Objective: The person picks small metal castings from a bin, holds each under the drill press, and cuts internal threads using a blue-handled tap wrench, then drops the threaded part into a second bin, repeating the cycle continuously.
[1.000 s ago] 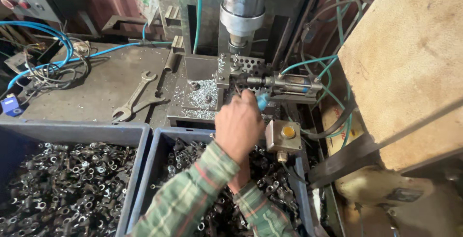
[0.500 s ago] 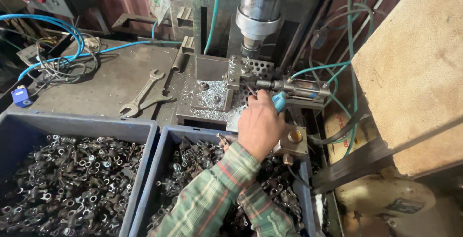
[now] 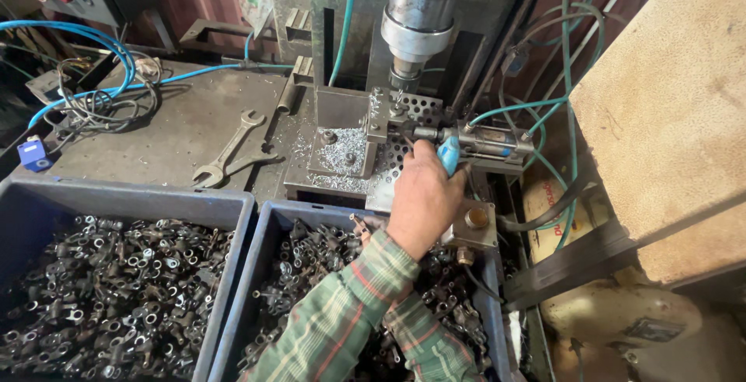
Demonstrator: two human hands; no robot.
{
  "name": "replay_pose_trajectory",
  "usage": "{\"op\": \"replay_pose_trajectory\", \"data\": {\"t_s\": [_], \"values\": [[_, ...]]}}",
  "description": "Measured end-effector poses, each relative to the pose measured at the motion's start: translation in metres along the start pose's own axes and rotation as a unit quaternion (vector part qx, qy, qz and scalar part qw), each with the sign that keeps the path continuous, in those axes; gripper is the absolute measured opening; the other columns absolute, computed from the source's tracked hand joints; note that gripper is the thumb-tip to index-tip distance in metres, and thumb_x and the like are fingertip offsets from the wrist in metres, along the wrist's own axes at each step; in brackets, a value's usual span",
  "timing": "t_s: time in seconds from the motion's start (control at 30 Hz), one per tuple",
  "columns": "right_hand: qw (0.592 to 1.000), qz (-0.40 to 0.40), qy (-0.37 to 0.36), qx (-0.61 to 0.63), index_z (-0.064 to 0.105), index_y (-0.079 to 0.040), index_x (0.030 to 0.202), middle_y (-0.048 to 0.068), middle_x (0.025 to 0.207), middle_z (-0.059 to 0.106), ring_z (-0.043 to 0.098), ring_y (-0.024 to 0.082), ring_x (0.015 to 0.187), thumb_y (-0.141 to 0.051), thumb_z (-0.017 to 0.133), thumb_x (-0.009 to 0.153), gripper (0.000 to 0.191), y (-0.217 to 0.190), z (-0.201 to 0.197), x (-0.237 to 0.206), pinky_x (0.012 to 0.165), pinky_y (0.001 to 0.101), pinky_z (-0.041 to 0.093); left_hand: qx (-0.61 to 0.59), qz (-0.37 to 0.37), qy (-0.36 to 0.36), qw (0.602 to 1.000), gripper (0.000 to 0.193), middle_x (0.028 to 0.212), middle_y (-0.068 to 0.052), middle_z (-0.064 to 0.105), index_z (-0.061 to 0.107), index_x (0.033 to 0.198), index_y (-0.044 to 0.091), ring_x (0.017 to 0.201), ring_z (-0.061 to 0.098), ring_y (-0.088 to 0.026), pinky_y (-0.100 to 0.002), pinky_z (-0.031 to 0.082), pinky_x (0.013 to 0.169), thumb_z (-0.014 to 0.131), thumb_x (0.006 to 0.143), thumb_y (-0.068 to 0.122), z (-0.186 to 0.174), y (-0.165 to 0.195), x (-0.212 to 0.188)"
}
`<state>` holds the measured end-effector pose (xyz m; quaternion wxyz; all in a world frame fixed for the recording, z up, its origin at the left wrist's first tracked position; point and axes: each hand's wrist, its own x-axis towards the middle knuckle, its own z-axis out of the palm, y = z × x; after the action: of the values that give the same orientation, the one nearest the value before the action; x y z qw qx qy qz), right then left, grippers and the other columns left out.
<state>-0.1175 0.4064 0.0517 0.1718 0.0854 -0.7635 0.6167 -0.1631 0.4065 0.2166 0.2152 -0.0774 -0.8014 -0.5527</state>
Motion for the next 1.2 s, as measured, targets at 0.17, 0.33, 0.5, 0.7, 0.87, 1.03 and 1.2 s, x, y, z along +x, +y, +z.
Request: {"op": "replay_pose_trajectory", "data": {"t_s": [0.17, 0.33, 0.5, 0.7, 0.87, 1.03, 1.2], "values": [[1.000, -0.002, 0.002, 0.002, 0.052, -0.005, 0.137, 0.011, 0.128, 0.061, 0.059, 0.021, 0.112, -0.027, 0.057, 0.102, 0.041, 0.000, 0.000, 0.001, 0.092, 0.0343, 0.052, 0.017, -0.011, -0.012, 1.000, 0.048, 0.103, -0.033, 0.058, 0.043, 0.110, -0.004, 0.083, 0.066, -0.052, -0.055, 0.056, 0.071, 0.076, 0.088, 0.023, 0.005, 0.001, -0.009], [1.000, 0.002, 0.004, 0.005, 0.054, -0.005, 0.135, 0.011, 0.126, 0.063, 0.061, 0.020, 0.109, -0.026, 0.058, 0.102, 0.039, -0.001, 0.000, -0.005, 0.089, 0.0340, 0.053, 0.028, 0.000, -0.009, 1.000, 0.046, 0.105, -0.034, 0.056, 0.042, 0.110, -0.004, 0.080, 0.065, -0.052, -0.056, 0.055, 0.067, 0.075, 0.088, 0.020, 0.007, -0.001, -0.013], [1.000, 0.000, 0.008, 0.008, 0.055, -0.004, 0.132, 0.011, 0.123, 0.064, 0.062, 0.020, 0.106, -0.025, 0.059, 0.101, 0.038, -0.001, 0.001, -0.002, 0.086, 0.0336, 0.055, 0.026, 0.017, 0.010, 0.999, 0.047, 0.104, -0.034, 0.055, 0.041, 0.109, -0.004, 0.079, 0.064, -0.053, -0.057, 0.054, 0.068, 0.077, 0.086, 0.018, 0.009, 0.001, -0.014], [1.000, -0.001, 0.013, 0.017, 0.057, -0.004, 0.130, 0.011, 0.120, 0.066, 0.064, 0.020, 0.102, -0.024, 0.060, 0.100, 0.036, -0.002, 0.000, 0.001, 0.083, 0.0332, 0.056, 0.026, 0.006, -0.003, 1.000, 0.046, 0.105, -0.034, 0.055, 0.042, 0.109, -0.003, 0.079, 0.065, -0.053, -0.056, 0.055, 0.066, 0.076, 0.088, 0.019, 0.007, 0.002, -0.016], [1.000, 0.001, 0.016, 0.021, 0.059, -0.004, 0.128, 0.011, 0.117, 0.067, 0.065, 0.020, 0.099, -0.023, 0.060, 0.100, 0.035, -0.003, 0.001, -0.001, 0.080, 0.0329, 0.058, 0.003, -0.004, -0.012, 1.000, 0.044, 0.104, -0.033, 0.055, 0.042, 0.108, -0.004, 0.078, 0.066, -0.050, -0.054, 0.056, 0.065, 0.075, 0.089, 0.019, 0.003, 0.004, -0.015], [0.999, 0.003, 0.024, 0.030, 0.061, -0.003, 0.126, 0.011, 0.115, 0.068, 0.067, 0.019, 0.095, -0.023, 0.061, 0.099, 0.033, -0.005, 0.000, 0.000, 0.077, 0.0325, 0.059, 0.023, 0.036, -0.048, 0.998, 0.041, 0.101, -0.032, 0.056, 0.043, 0.108, -0.004, 0.078, 0.066, -0.049, -0.053, 0.055, 0.066, 0.074, 0.088, 0.014, -0.015, 0.016, -0.032], [0.998, 0.006, 0.036, 0.048, 0.063, -0.003, 0.124, 0.011, 0.112, 0.070, 0.068, 0.019, 0.092, -0.022, 0.062, 0.098, 0.032, -0.009, -0.002, 0.004, 0.075, 0.0322, 0.061, 0.058, 0.035, -0.114, 0.991, 0.043, 0.104, -0.028, 0.059, 0.048, 0.106, -0.002, 0.077, 0.065, -0.049, -0.056, 0.051, 0.066, 0.078, 0.078, 0.011, -0.043, 0.029, -0.069]]}}
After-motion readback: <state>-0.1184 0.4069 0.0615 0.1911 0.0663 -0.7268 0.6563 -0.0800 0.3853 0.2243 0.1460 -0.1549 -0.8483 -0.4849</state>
